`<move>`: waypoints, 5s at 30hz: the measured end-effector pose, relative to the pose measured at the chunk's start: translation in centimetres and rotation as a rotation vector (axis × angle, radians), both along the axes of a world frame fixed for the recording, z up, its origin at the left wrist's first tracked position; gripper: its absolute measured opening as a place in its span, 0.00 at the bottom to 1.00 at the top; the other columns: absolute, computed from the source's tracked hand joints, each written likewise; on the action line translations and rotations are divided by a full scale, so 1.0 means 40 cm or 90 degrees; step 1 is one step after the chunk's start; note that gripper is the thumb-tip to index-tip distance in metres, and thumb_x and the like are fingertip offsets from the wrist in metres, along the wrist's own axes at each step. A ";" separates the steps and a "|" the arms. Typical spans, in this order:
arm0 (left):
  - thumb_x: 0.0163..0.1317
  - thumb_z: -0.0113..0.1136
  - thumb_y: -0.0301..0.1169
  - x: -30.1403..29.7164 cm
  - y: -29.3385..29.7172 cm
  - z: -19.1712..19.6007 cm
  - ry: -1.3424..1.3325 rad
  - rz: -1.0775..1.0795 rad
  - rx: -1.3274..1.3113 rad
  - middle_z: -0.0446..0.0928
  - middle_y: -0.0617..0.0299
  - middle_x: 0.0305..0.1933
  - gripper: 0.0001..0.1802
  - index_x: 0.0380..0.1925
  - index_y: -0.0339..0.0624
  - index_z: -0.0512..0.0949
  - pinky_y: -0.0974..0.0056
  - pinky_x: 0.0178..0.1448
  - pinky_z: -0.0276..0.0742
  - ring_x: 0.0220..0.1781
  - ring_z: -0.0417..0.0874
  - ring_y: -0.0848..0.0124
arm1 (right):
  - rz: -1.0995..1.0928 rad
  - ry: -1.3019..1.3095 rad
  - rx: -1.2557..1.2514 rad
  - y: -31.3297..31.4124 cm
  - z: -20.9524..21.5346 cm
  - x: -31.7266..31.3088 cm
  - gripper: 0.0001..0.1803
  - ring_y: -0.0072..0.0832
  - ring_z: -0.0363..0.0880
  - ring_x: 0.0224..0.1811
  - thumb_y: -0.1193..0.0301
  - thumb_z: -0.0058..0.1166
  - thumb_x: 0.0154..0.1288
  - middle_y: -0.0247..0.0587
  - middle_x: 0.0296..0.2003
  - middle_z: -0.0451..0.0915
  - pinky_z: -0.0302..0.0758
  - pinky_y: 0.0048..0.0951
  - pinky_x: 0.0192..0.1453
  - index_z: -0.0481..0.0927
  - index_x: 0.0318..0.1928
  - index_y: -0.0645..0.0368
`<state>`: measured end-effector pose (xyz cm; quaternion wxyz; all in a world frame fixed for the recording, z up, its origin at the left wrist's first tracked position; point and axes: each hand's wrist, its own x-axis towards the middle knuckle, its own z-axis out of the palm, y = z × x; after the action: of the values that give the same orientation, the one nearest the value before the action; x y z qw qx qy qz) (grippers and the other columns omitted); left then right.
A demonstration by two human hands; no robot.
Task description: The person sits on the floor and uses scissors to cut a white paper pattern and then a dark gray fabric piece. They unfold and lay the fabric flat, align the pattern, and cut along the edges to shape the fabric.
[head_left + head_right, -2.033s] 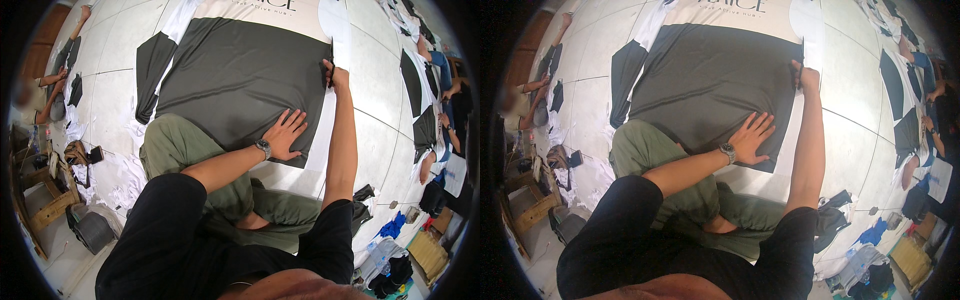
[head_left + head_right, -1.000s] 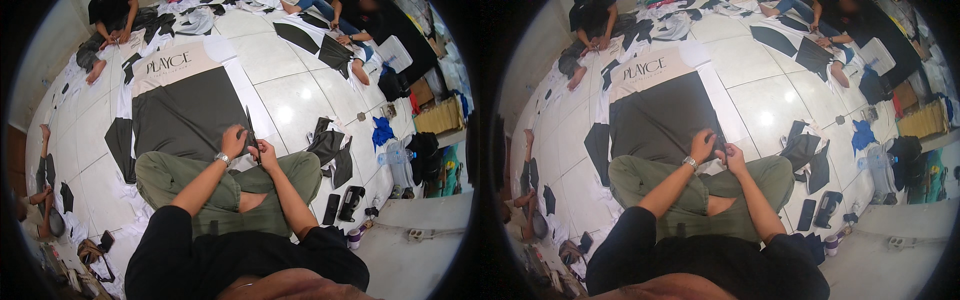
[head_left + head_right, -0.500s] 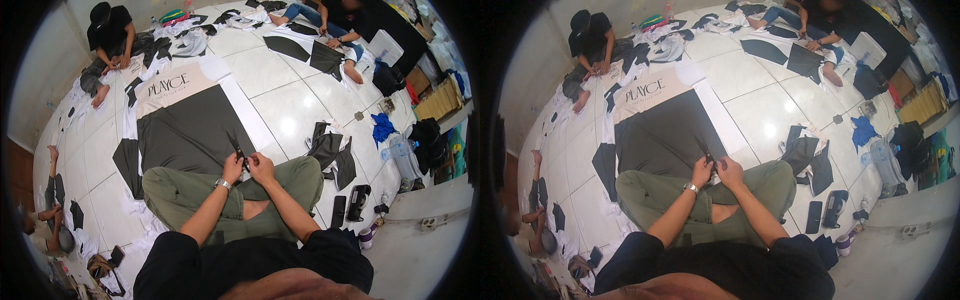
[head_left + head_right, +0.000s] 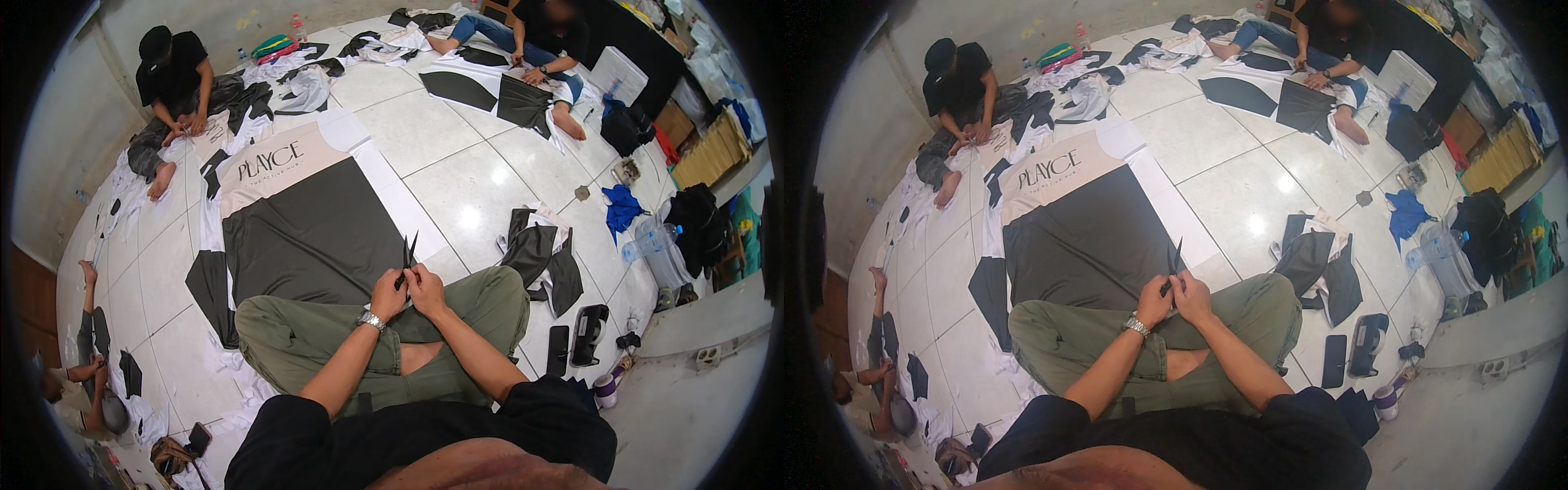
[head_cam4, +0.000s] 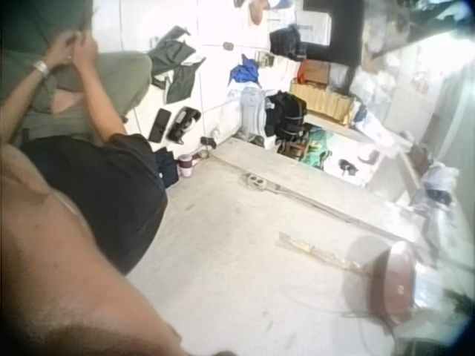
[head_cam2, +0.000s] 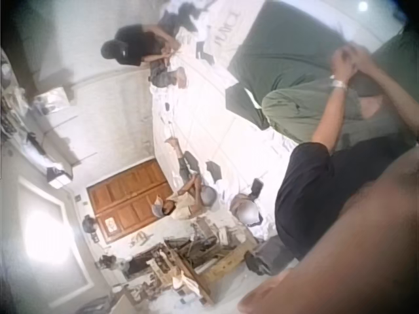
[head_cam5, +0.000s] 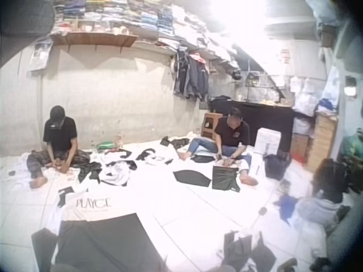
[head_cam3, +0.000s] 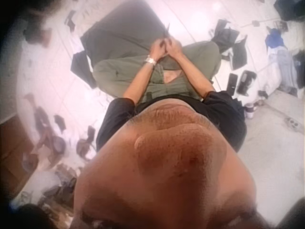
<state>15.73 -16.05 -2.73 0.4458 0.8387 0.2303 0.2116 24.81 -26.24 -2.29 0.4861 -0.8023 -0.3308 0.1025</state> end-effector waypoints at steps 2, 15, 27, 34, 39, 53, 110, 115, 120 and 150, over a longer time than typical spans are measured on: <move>0.62 0.63 0.27 0.003 0.002 -0.005 -0.033 -0.015 0.010 0.78 0.45 0.37 0.11 0.43 0.33 0.80 0.52 0.40 0.74 0.37 0.79 0.47 | 0.005 -0.003 0.004 -0.002 0.002 0.001 0.17 0.55 0.81 0.30 0.58 0.53 0.74 0.53 0.24 0.81 0.72 0.50 0.33 0.77 0.35 0.61; 0.63 0.62 0.26 0.002 -0.006 -0.010 -0.037 -0.028 -0.087 0.78 0.44 0.36 0.09 0.42 0.34 0.79 0.51 0.41 0.74 0.37 0.79 0.43 | -0.004 -0.035 0.052 -0.008 -0.009 0.003 0.18 0.40 0.71 0.19 0.62 0.55 0.74 0.49 0.18 0.73 0.67 0.39 0.27 0.75 0.31 0.63; 0.64 0.61 0.26 0.013 -0.021 -0.035 -0.056 -0.026 -0.061 0.81 0.45 0.39 0.12 0.47 0.32 0.79 0.59 0.38 0.75 0.34 0.81 0.59 | -0.024 0.015 0.070 -0.011 -0.007 -0.002 0.20 0.34 0.70 0.19 0.62 0.52 0.76 0.47 0.17 0.73 0.67 0.37 0.27 0.74 0.29 0.64; 0.64 0.60 0.25 0.015 -0.028 -0.037 -0.032 -0.028 -0.118 0.80 0.43 0.38 0.11 0.45 0.33 0.78 0.56 0.40 0.75 0.37 0.80 0.53 | -0.037 0.057 0.073 -0.015 -0.011 -0.002 0.22 0.29 0.68 0.20 0.61 0.51 0.76 0.46 0.17 0.71 0.66 0.36 0.28 0.73 0.29 0.66; 0.64 0.59 0.25 0.017 -0.037 -0.018 -0.034 -0.009 -0.148 0.78 0.40 0.37 0.08 0.40 0.32 0.77 0.48 0.43 0.73 0.41 0.78 0.38 | -0.048 0.067 0.088 -0.009 -0.015 -0.002 0.22 0.25 0.65 0.22 0.61 0.52 0.76 0.43 0.17 0.69 0.65 0.35 0.28 0.73 0.28 0.66; 0.66 0.51 0.25 0.015 -0.055 0.035 -0.079 0.048 -0.050 0.76 0.46 0.41 0.12 0.47 0.39 0.80 0.45 0.46 0.74 0.43 0.79 0.42 | 0.032 0.418 0.269 -0.009 -0.039 0.031 0.16 0.11 0.56 0.19 0.65 0.52 0.78 0.22 0.20 0.66 0.52 0.19 0.21 0.76 0.30 0.60; 0.71 0.61 0.38 0.045 0.020 -0.040 -0.138 0.159 -0.098 0.81 0.57 0.43 0.18 0.42 0.29 0.83 0.67 0.43 0.77 0.37 0.81 0.72 | 0.087 0.134 -0.125 0.025 -0.054 0.012 0.34 0.33 0.83 0.32 0.74 0.65 0.55 0.45 0.33 0.83 0.79 0.34 0.39 0.71 0.64 0.63; 0.75 0.52 0.44 0.040 0.040 -0.047 -0.055 0.138 -0.265 0.80 0.49 0.53 0.23 0.48 0.32 0.83 0.60 0.62 0.71 0.53 0.81 0.59 | 0.100 0.417 0.197 0.028 -0.054 0.023 0.27 0.18 0.78 0.31 0.70 0.65 0.68 0.38 0.36 0.83 0.75 0.21 0.33 0.70 0.61 0.70; 0.70 0.57 0.48 0.082 0.102 -0.075 0.017 0.178 -0.074 0.69 0.43 0.70 0.27 0.60 0.40 0.78 0.51 0.76 0.58 0.74 0.64 0.51 | 0.074 0.459 0.176 0.033 -0.010 0.037 0.25 0.17 0.76 0.25 0.67 0.67 0.67 0.36 0.31 0.81 0.75 0.22 0.25 0.72 0.56 0.68; 0.62 0.59 0.38 0.358 0.136 -0.094 0.204 -0.472 0.154 0.86 0.50 0.45 0.18 0.48 0.40 0.81 0.47 0.60 0.76 0.52 0.86 0.55 | -0.158 0.430 0.389 0.018 0.013 0.076 0.14 0.19 0.73 0.19 0.63 0.60 0.73 0.32 0.23 0.74 0.73 0.23 0.21 0.74 0.42 0.60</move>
<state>30.07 -10.62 -6.49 0.3485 0.9334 -0.0474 -0.0705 27.86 -25.51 -1.78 0.7892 -0.5775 -0.0705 0.1968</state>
